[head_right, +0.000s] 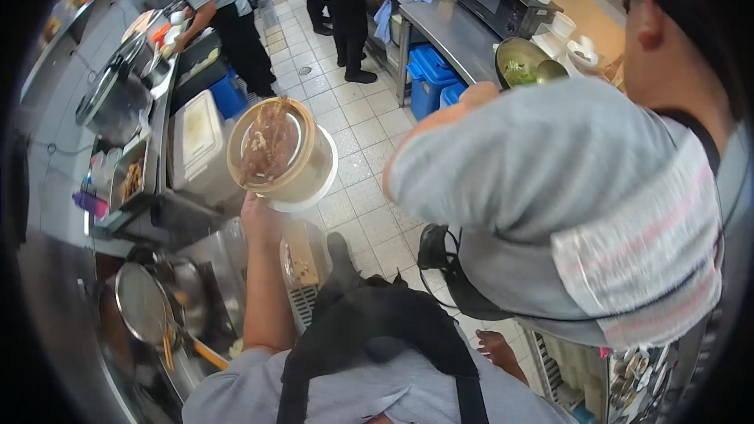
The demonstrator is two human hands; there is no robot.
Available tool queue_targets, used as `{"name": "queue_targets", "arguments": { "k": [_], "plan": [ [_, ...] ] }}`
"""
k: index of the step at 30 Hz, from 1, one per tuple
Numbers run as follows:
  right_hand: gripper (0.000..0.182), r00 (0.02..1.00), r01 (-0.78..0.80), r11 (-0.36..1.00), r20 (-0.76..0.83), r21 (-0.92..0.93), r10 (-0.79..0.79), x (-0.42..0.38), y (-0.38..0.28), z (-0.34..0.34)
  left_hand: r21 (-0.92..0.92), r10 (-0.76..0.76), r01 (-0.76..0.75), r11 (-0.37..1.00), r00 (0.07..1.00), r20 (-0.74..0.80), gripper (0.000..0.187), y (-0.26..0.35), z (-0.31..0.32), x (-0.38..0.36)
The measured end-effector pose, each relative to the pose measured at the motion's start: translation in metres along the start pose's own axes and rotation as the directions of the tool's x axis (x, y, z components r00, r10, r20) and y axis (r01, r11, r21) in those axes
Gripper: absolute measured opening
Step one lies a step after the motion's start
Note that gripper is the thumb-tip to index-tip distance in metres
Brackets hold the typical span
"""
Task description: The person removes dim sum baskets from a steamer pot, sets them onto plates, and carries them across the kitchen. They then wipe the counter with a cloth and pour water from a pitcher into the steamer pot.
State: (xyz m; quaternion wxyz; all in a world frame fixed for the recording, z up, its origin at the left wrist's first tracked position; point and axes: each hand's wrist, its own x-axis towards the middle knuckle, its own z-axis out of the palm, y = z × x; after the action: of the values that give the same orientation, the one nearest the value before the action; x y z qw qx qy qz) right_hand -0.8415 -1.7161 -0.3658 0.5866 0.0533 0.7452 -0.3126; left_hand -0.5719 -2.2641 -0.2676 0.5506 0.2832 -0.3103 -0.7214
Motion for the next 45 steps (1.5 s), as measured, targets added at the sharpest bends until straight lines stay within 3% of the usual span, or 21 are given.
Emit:
{"name": "queue_targets", "arguments": {
  "k": [2,3,5,7,10,13,15,19,22,24,28,30,31,33,34,36,38,39,40,42,45],
  "plan": [
    [0.068,0.977,-0.134,0.985,-0.153,0.107,0.149,-0.019,-0.041,0.033,0.018,-0.026,0.026,1.0,1.0,0.016,0.043,-0.003,0.002,0.042],
    [0.066,0.941,-0.311,0.944,-0.103,0.112,0.322,0.054,0.015,0.015,-0.045,-0.052,0.054,0.998,0.997,0.052,0.044,0.0,0.012,0.059],
    [0.057,0.979,-0.058,0.957,-0.203,-0.285,-0.001,0.096,-0.092,0.018,-0.109,-0.092,0.103,0.989,0.991,0.098,0.045,-0.005,0.015,0.099],
    [0.048,0.823,0.102,0.635,-0.294,-0.766,-0.486,0.096,-0.314,0.028,-0.086,-0.152,0.16,0.983,0.985,0.085,0.046,-0.018,0.01,0.148],
    [0.038,0.615,-0.189,0.407,-0.431,-0.894,-0.661,0.057,-0.541,0.047,-0.033,-0.241,0.249,0.968,0.96,0.145,0.045,-0.007,0.039,0.198],
    [0.033,0.605,-0.32,0.436,-0.535,-0.841,-0.589,0.057,-0.571,0.047,-0.008,-0.297,0.305,0.952,0.931,0.211,0.045,-0.027,0.049,0.256],
    [0.031,0.415,-0.17,0.579,-0.591,-0.798,-0.692,0.066,-0.556,0.037,0.029,-0.331,0.333,0.942,0.915,0.23,0.044,-0.032,0.068,0.284],
    [0.022,0.291,-0.162,0.634,-0.651,-0.756,-0.701,0.033,-0.563,0.067,0.032,-0.383,0.39,0.92,0.88,0.281,0.044,-0.059,0.101,0.339],
    [0.014,0.39,-0.128,0.597,-0.594,-0.792,-0.704,0.043,-0.556,0.065,0.048,-0.402,0.413,0.909,0.843,0.358,0.046,-0.086,0.114,0.382],
    [0.013,0.457,-0.143,0.426,-0.442,-0.893,-0.772,0.069,-0.535,0.034,0.072,-0.422,0.424,0.903,0.841,0.34,0.047,-0.094,0.125,0.402],
    [0.004,0.431,-0.089,0.462,-0.452,-0.883,-0.781,0.081,-0.51,0.029,0.13,-0.469,0.453,0.882,0.82,0.326,0.049,-0.109,0.143,0.441],
    [0.003,0.564,0.395,0.764,-0.521,-0.511,-0.64,0.098,-0.491,0.016,0.153,-0.499,0.476,0.866,0.799,0.335,0.041,-0.12,0.145,0.46],
    [0.003,0.565,0.388,0.769,-0.528,-0.509,-0.634,0.084,-0.501,0.03,0.173,-0.509,0.48,0.86,0.786,0.35,0.034,-0.125,0.149,0.472],
    [0.004,0.52,0.054,0.713,-0.59,-0.699,-0.618,0.054,-0.521,0.06,0.172,-0.527,0.502,0.848,0.762,0.376,0.035,-0.134,0.155,0.493],
    [0.004,0.518,0.048,0.72,-0.599,-0.693,-0.611,0.057,-0.519,0.059,0.174,-0.542,0.52,0.836,0.739,0.399,0.035,-0.14,0.159,0.505],
    [0.01,0.667,0.23,0.869,-0.579,-0.437,-0.468,0.061,-0.506,0.053,0.191,-0.575,0.55,0.813,0.709,0.409,0.043,-0.153,0.17,0.532],
    [0.022,0.798,0.329,0.944,-0.544,0.03,-0.261,0.113,-0.506,0.104,0.195,-0.6,0.579,0.792,0.68,0.421,0.051,-0.166,0.184,0.558],
    [0.033,0.891,0.312,0.86,-0.438,0.404,-0.117,0.233,-0.466,0.194,0.229,-0.633,0.596,0.769,0.66,0.405,0.051,-0.171,0.193,0.572],
    [0.044,0.919,0.291,0.81,-0.384,0.509,-0.089,0.268,-0.474,0.23,0.266,-0.667,0.616,0.742,0.638,0.385,0.051,-0.173,0.196,0.583],
    [0.053,0.867,0.357,0.773,-0.494,0.524,-0.066,0.218,-0.608,0.234,0.28,-0.691,0.639,0.716,0.594,0.412,0.05,-0.19,0.202,0.614],
    [0.063,0.781,0.568,0.692,-0.556,0.446,-0.284,0.212,-0.713,0.229,0.417,-0.752,0.631,0.654,0.481,0.451,0.05,-0.21,0.221,0.658]
  ]
}}
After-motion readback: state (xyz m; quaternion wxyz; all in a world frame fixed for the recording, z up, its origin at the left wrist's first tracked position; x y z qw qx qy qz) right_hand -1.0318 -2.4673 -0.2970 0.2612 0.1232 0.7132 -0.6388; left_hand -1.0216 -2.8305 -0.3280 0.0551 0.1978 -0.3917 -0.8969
